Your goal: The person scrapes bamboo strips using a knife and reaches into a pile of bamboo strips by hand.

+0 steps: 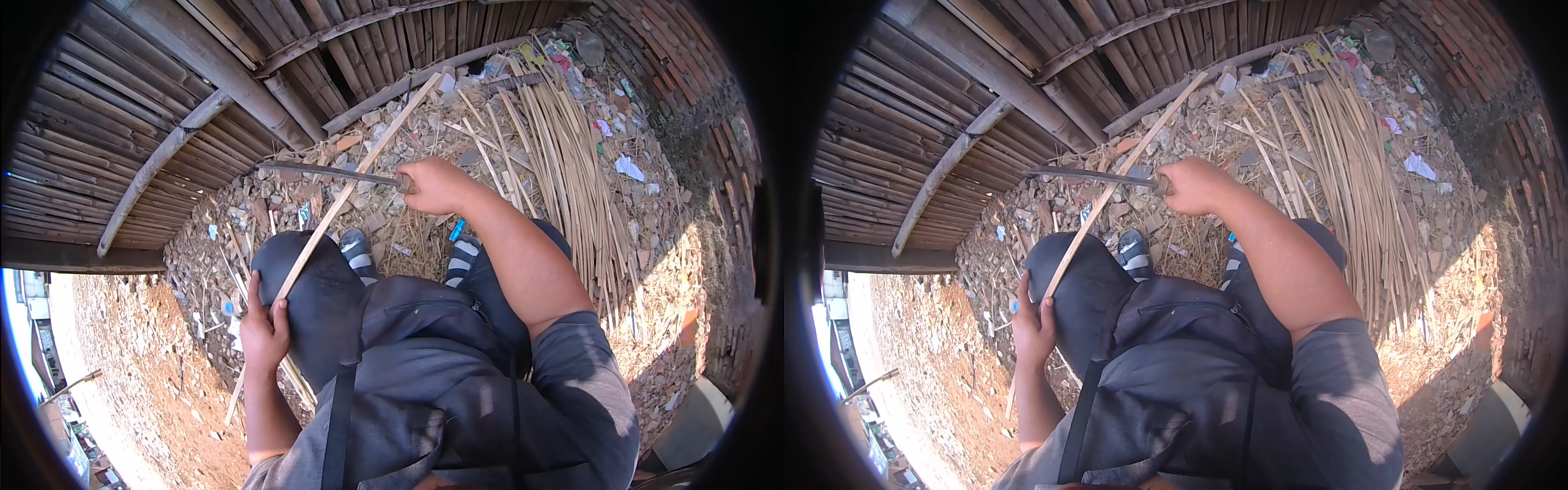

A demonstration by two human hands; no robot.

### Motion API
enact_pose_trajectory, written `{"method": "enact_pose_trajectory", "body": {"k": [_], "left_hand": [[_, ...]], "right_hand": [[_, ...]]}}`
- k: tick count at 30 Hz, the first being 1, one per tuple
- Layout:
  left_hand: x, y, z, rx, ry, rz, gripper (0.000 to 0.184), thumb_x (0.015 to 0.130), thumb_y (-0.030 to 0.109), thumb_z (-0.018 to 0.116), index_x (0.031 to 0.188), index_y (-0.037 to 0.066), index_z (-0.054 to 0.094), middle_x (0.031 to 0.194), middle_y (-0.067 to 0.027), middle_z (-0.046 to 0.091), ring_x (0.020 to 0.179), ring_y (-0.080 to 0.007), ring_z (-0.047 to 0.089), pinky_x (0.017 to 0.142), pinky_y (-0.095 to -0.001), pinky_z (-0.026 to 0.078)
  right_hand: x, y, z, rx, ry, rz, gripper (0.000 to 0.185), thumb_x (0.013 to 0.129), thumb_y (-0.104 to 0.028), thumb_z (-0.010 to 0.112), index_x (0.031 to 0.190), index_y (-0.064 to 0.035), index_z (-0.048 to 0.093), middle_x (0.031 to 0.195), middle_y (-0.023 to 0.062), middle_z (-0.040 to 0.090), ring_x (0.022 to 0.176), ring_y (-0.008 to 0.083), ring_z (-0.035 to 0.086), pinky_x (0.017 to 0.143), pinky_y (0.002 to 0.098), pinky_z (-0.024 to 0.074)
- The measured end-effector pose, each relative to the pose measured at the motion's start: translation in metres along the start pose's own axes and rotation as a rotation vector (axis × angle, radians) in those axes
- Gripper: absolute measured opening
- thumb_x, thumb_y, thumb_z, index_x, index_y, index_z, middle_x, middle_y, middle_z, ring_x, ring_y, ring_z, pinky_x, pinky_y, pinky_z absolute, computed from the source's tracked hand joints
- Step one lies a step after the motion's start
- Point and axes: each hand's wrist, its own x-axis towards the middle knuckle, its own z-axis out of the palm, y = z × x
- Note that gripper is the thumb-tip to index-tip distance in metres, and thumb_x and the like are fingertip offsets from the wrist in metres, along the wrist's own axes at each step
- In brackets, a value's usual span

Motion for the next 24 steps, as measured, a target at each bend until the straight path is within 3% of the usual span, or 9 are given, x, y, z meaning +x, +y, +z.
{"method": "enact_pose_trajectory", "body": {"k": [6, 9, 18, 21, 24], "left_hand": [[0.000, 0.000, 0.000, -0.001, 0.000, -0.001, 0.070, 0.099, 0.022, 0.063, 0.159, 0.005, 0.031, 0.073, -0.0168, 0.072, 0.066, -0.0367, 0.071, 0.060, -0.0431, 0.053], [0.000, -0.001, 0.001, 0.003, 0.009, 0.004, 0.070, 0.099, 0.022, 0.063, 0.159, 0.006, 0.031, 0.073, -0.0169, 0.072, 0.066, -0.0367, 0.071, 0.060, -0.0432, 0.054], [-0.001, -0.002, 0.000, -0.004, -0.001, -0.007, 0.071, 0.098, 0.023, 0.063, 0.160, 0.007, 0.031, 0.075, -0.0168, 0.073, 0.069, -0.0375, 0.072, 0.062, -0.0433, 0.055], [-0.001, 0.000, 0.003, 0.005, 0.016, -0.004, 0.071, 0.098, 0.022, 0.063, 0.160, 0.007, 0.031, 0.074, -0.0163, 0.072, 0.069, -0.0374, 0.072, 0.062, -0.0430, 0.054], [0.000, 0.003, 0.000, 0.005, 0.006, -0.014, 0.071, 0.098, 0.023, 0.064, 0.159, 0.006, 0.031, 0.072, -0.0157, 0.072, 0.068, -0.0368, 0.072, 0.062, -0.0426, 0.054]], "right_hand": [[0.000, 0.000, 0.001, 0.023, 0.003, 0.013, 0.050, 0.077, -0.020, 0.069, 0.125, -0.0052, 0.068, 0.106, 0.0251, 0.072, 0.101, 0.0416, 0.069, 0.090, 0.0492, 0.0555], [0.003, 0.009, 0.007, 0.011, 0.054, -0.043, 0.050, 0.078, -0.023, 0.072, 0.124, -0.0045, 0.069, 0.089, 0.0222, 0.072, 0.088, 0.0406, 0.071, 0.081, 0.0482, 0.0556], [0.003, 0.015, -0.007, -0.021, 0.064, -0.057, 0.044, 0.077, -0.022, 0.070, 0.119, -0.0092, 0.070, 0.101, 0.0219, 0.073, 0.100, 0.0396, 0.070, 0.087, 0.0503, 0.0561], [-0.003, 0.000, -0.010, -0.154, 0.095, 0.118, 0.044, 0.078, -0.022, 0.070, 0.120, -0.0102, 0.070, 0.102, 0.0201, 0.073, 0.100, 0.0387, 0.070, 0.087, 0.0504, 0.0564], [-0.008, -0.018, -0.018, -0.249, 0.009, 0.119, 0.044, 0.079, -0.021, 0.070, 0.122, -0.0106, 0.070, 0.106, 0.0191, 0.074, 0.101, 0.0381, 0.071, 0.088, 0.0497, 0.0567]]}}
